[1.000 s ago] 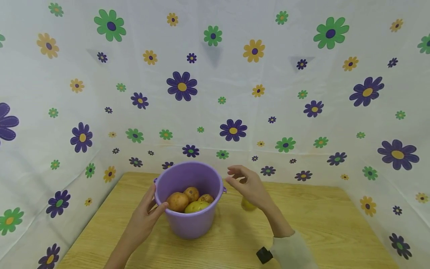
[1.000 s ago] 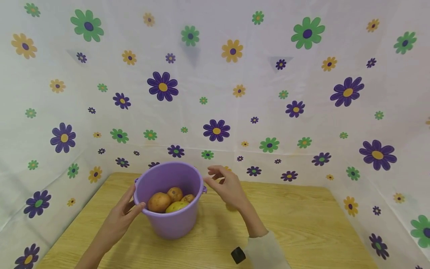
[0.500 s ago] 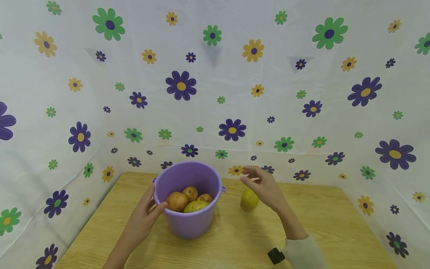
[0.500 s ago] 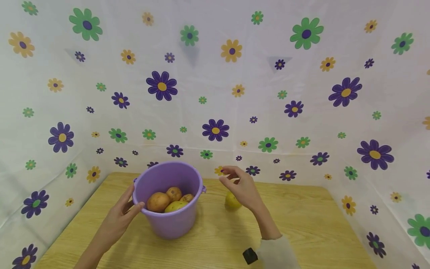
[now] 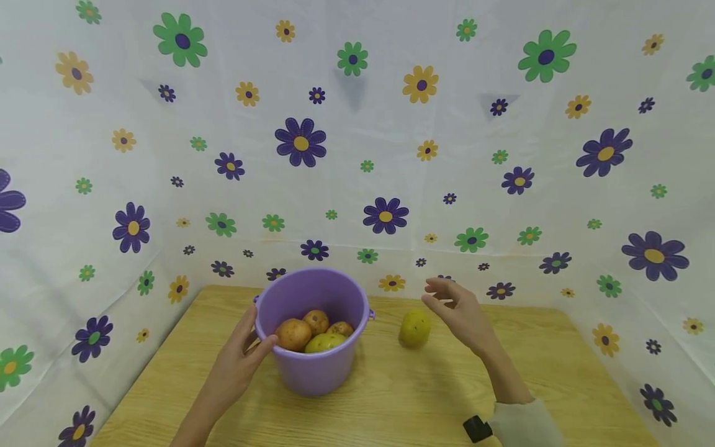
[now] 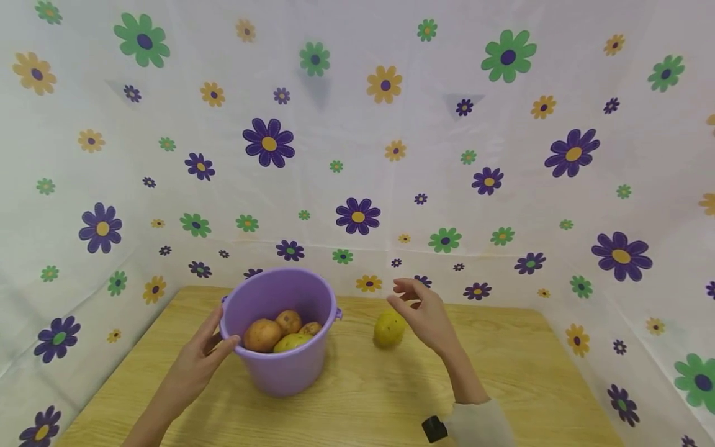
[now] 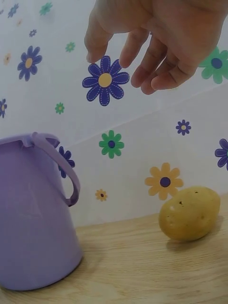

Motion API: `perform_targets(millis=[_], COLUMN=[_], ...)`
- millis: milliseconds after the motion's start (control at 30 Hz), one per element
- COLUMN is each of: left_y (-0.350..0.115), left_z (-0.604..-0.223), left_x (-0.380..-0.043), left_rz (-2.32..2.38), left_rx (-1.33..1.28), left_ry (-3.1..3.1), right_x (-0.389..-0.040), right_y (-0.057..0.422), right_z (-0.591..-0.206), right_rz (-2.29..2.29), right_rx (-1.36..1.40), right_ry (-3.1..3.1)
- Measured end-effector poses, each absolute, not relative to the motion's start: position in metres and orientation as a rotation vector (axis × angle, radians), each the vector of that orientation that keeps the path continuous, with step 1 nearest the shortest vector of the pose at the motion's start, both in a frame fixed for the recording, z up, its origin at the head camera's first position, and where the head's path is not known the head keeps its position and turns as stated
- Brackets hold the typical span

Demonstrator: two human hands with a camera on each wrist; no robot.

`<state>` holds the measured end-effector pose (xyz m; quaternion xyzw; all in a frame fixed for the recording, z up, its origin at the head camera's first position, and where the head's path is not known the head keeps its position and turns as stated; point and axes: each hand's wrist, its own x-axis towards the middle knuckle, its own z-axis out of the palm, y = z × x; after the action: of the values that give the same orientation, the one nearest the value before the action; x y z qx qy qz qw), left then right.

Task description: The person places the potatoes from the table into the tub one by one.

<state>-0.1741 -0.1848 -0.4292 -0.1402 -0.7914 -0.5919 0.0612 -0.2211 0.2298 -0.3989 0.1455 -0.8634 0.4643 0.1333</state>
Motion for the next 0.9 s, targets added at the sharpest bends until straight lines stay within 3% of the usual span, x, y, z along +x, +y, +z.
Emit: perform_targets(millis=[900], left_y=[-0.184], left_z=[-0.429], left_x=[-0.174], left_rz=[-1.739], left_rx=[-0.45], left_ry=[-2.415], right_x=[-0.209], right_y=[0.262], right_z=[-0.415], right_rz=[1.308], right_rx=[0.292], right_ry=[-2.564])
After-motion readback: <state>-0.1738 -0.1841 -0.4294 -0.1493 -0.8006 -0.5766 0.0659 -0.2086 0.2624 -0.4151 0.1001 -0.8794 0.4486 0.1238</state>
